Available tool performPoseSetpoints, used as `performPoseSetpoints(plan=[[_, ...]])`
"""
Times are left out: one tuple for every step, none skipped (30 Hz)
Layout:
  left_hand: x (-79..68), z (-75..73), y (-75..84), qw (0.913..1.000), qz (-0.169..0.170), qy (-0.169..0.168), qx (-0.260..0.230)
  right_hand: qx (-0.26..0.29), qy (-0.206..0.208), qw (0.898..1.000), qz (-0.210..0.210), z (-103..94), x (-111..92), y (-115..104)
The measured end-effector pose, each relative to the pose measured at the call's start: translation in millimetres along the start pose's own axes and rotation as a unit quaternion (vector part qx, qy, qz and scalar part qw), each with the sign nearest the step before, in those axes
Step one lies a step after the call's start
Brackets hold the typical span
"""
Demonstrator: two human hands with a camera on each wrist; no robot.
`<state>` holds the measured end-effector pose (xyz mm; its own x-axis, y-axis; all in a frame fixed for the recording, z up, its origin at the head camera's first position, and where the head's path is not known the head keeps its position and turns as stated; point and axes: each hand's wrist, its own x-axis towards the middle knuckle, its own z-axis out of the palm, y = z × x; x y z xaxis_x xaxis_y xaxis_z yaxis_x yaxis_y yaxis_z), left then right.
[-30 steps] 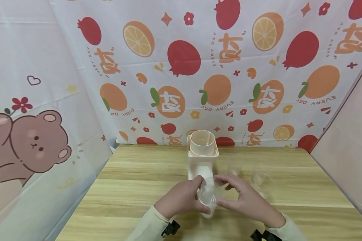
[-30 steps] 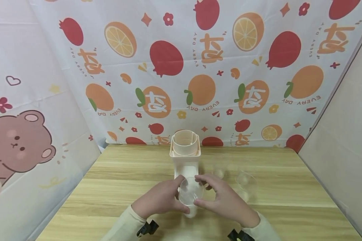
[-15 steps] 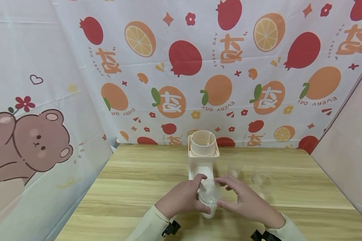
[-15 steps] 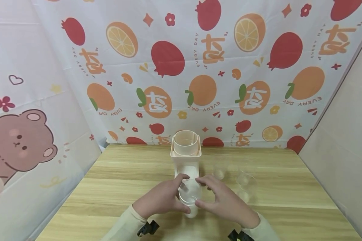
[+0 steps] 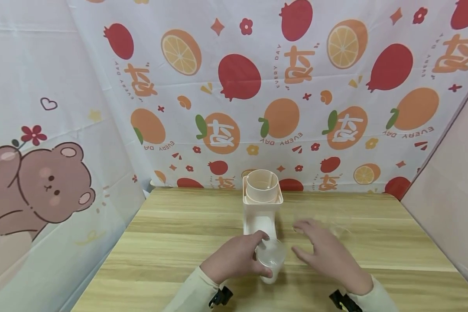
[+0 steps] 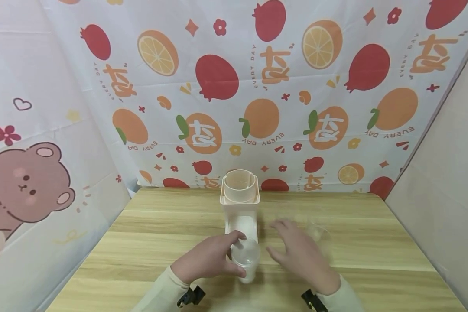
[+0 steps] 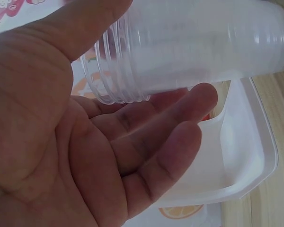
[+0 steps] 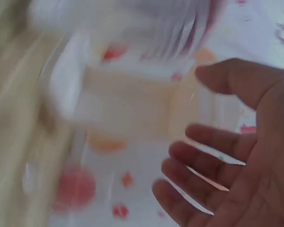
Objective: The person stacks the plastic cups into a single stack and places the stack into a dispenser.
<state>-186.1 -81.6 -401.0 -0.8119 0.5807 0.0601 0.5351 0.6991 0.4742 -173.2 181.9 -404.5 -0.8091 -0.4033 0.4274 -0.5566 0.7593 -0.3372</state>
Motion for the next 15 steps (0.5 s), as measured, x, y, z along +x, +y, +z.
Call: performPoseSetpoints(plan=[[0.1, -0.1, -0.3, 1.0000, 0.000, 0.000, 0.001, -0.023, 0.009, 1.000, 0.007, -0.6, 0.4, 2.6], [0.3, -0.2, -0.6, 1.0000, -0.001, -0.001, 0.002, -0.040, 0.016, 0.999, 0.011, -0.8, 0.8, 5.3], [0.6, -0.3, -1.0, 1.0000, -0.001, -0.002, 0.003, -0.051, 0.021, 0.998, 0.014, -0.7, 1.1, 8.0], [0.6, -0.4, -1.4, 1.0000, -0.002, -0.002, 0.003, -0.059, 0.024, 0.998, 0.015, -0.8, 0.8, 10.0], [0.6, -0.5, -1.7, 1.0000, -0.003, -0.003, 0.004, -0.064, 0.024, 0.998, 0.015, -0.2, 0.5, 12.2], [0.6, -0.6, -1.9, 1.0000, -0.004, -0.003, 0.003, -0.067, 0.023, 0.997, 0.013, 0.5, 0.3, 14.0], [0.5, -0.7, -2.0, 1.0000, -0.004, -0.004, 0.002, -0.069, 0.021, 0.997, 0.011, 1.4, 0.3, 15.5], [0.3, -0.6, -2.1, 1.0000, -0.005, -0.005, 0.001, -0.073, 0.016, 0.997, 0.010, 2.4, 0.2, 16.8], [0.3, -0.5, -2.2, 1.0000, -0.006, -0.006, 0.000, -0.076, 0.010, 0.997, 0.010, 3.5, 0.3, 17.9], [0.2, -0.4, -2.0, 0.9999, -0.007, -0.007, -0.002, -0.079, 0.003, 0.997, 0.011, 4.6, 0.3, 18.9], [0.2, -0.4, -1.8, 0.9999, -0.008, -0.008, -0.003, -0.080, -0.005, 0.997, 0.014, 5.7, 0.4, 19.9], [0.1, -0.3, -1.6, 0.9999, -0.008, -0.009, -0.003, -0.083, -0.013, 0.996, 0.018, 6.8, 0.3, 20.7], [0.1, -0.2, -1.2, 0.9999, -0.008, -0.010, -0.004, -0.084, -0.021, 0.996, 0.021, 7.9, 0.2, 21.6], [0.1, -0.1, -0.9, 0.9999, -0.009, -0.010, -0.003, -0.087, -0.028, 0.995, 0.025, 8.8, -0.2, 22.4], [0.1, -0.2, -0.6, 0.9999, -0.009, -0.011, -0.003, -0.088, -0.033, 0.995, 0.029, 9.6, -0.5, 23.1]])
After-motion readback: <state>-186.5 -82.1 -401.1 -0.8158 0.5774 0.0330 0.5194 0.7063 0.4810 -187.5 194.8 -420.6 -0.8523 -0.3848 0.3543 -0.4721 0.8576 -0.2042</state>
